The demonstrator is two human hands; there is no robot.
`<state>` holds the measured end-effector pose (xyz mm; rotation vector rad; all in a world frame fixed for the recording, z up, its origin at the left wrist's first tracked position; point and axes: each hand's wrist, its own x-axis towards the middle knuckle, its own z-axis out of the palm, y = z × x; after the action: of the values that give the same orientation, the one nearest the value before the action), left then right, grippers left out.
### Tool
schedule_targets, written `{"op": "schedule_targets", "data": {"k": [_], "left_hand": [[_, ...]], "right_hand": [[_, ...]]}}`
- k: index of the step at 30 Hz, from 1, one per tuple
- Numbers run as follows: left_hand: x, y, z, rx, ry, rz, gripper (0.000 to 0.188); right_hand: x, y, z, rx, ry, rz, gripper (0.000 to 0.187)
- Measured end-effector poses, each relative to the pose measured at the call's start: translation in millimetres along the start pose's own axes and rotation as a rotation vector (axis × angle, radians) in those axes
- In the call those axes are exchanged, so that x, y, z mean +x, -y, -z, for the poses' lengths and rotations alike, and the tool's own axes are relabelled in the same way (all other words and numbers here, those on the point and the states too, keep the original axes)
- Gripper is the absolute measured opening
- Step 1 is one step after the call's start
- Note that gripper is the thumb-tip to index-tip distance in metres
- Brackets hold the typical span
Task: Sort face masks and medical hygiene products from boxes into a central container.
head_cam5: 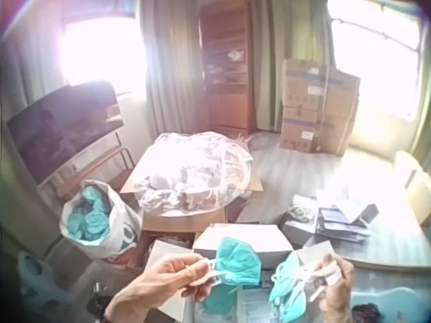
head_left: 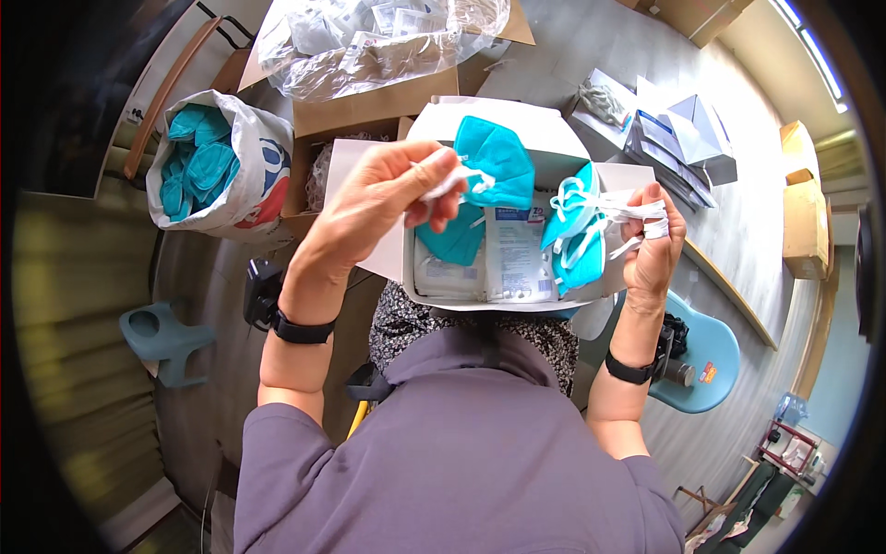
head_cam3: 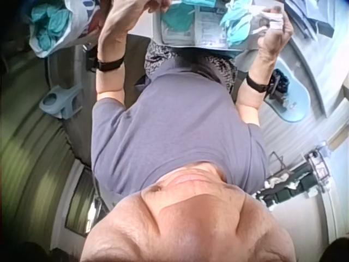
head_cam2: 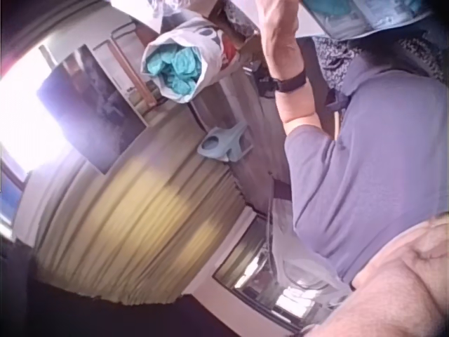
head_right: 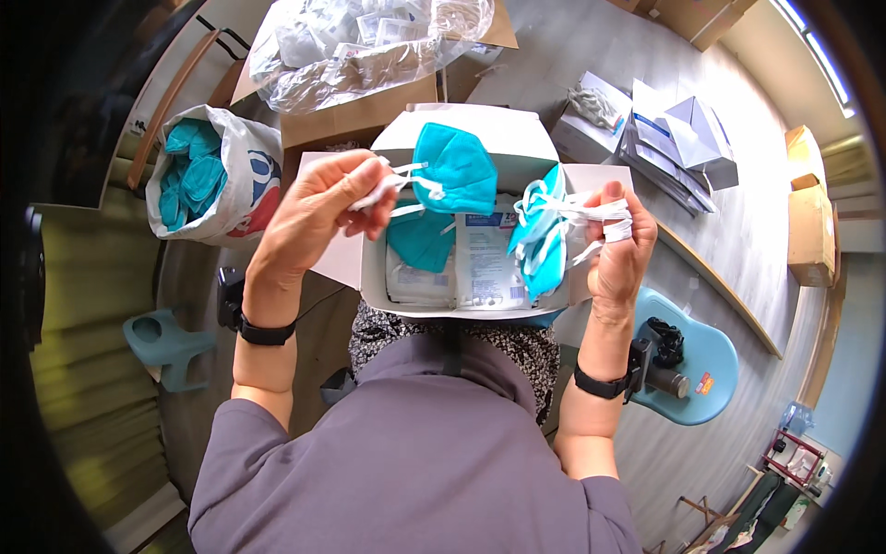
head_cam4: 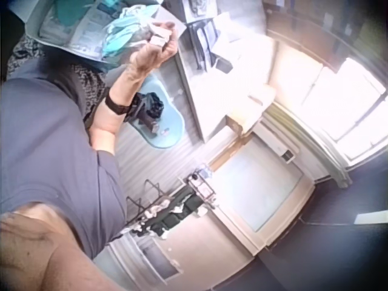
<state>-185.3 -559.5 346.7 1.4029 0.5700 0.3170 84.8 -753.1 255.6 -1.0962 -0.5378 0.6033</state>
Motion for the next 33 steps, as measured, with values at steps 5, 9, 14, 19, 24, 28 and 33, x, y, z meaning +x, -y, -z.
{"op": "schedule_targets", "data": {"k": [5, 9, 14, 19, 24, 28, 33], "left_hand": [[10, 6, -17, 0.065, 0.168, 0.104, 0.056], [15, 2, -32, 0.08, 0.188, 0.108, 0.047], [12, 7, -35, 0.297, 0.175, 0.012, 0.022], [6, 7, -45, 0.465, 0.186, 0.027, 0.025], [7, 30, -73, 0.243, 0.165, -0.03, 0.031], [-6, 27, -65, 0.286, 0.244, -0.036, 0.032], [-21, 10, -50, 0.341, 0.303, -0.003, 0.029]], "right_hand": [[-10, 34, -75, -0.224, 0.47, -0.122, 0.045], [-16, 29, -103, -0.075, 0.713, -0.271, 0.041], [-15, 18, -86, -0.384, 0.851, -0.182, 0.014], [-26, 12, -71, -0.074, 0.581, -0.329, 0.015], [-39, -2, -91, 0.041, 0.223, -0.218, 0.032], [-37, 7, -83, -0.194, 0.139, 0.232, 0.04], [-30, 25, -65, -0.455, 0.145, 0.345, 0.04]]}}
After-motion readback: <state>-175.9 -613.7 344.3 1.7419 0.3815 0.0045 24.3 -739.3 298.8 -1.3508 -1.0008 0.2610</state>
